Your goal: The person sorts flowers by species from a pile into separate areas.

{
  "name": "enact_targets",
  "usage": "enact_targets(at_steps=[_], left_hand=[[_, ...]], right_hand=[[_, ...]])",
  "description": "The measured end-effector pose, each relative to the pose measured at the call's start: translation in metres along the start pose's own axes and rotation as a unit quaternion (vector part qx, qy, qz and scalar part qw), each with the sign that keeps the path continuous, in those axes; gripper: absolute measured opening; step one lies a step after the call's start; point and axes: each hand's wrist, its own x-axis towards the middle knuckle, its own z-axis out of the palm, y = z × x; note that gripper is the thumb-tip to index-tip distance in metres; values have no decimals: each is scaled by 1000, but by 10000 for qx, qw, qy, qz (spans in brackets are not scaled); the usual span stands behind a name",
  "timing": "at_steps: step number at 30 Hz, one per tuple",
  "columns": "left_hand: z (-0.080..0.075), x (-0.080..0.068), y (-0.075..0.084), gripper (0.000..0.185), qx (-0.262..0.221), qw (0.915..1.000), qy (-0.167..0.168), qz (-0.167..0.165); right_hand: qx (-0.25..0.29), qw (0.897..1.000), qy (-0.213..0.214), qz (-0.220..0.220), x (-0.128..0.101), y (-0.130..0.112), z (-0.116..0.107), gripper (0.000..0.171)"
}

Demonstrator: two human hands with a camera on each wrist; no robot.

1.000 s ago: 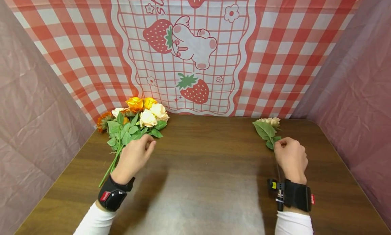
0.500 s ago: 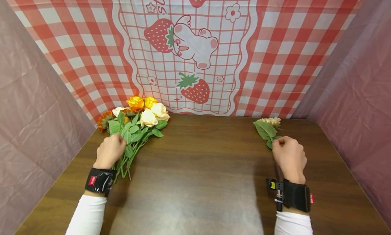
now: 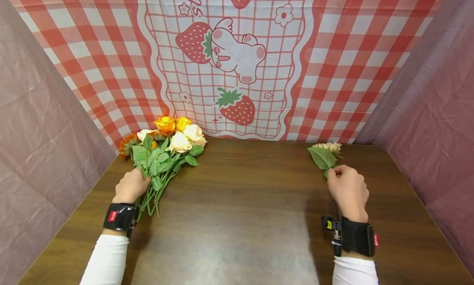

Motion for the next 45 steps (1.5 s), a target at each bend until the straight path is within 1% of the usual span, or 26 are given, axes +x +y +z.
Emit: enact_targets(at_steps=[6,12,15,17,22,27,31,36,39,42,45], left_hand=[[1,0,1,26,-83,9999,-79,26],[-1,-2,0,23,-63,9999,-141,9],[-2,-4,-1,24,-70,9998,-188,66],[-4,-5,-2,26,-85,9996,-192,163],[-9,-7,-2,30,-128,9993,-119,342],[-14,-10,0,31,-186,9993,-60,305],[-19,-15,3,29,-301,9990,119,314],[-27,-22,8,25,-485,9961,554,475],[-31,-26,12,24,-621,9927,809,645],[-34,-31,16,22,-768,9873,1062,893],[-36,-36,22,22,-910,9822,1243,1077]], right_hand=[[-21,10000,-80,30,0,0,1,36],[-22,10000,-84,20,0,0,1,36],[-24,10000,-85,-20,0,-1,2,36],[-21,9999,-110,-34,0,-1,2,36],[0,9998,-170,-82,0,-2,2,37],[23,9997,-193,-131,0,-2,2,38],[23,9996,-230,-140,-1,-2,2,37],[27,9995,-243,-188,-2,-3,2,37],[14,9994,-246,-229,-2,-5,2,37],[-5,9994,-238,-259,-3,-8,2,37],[-12,9994,-190,-300,-3,-11,1,36]])
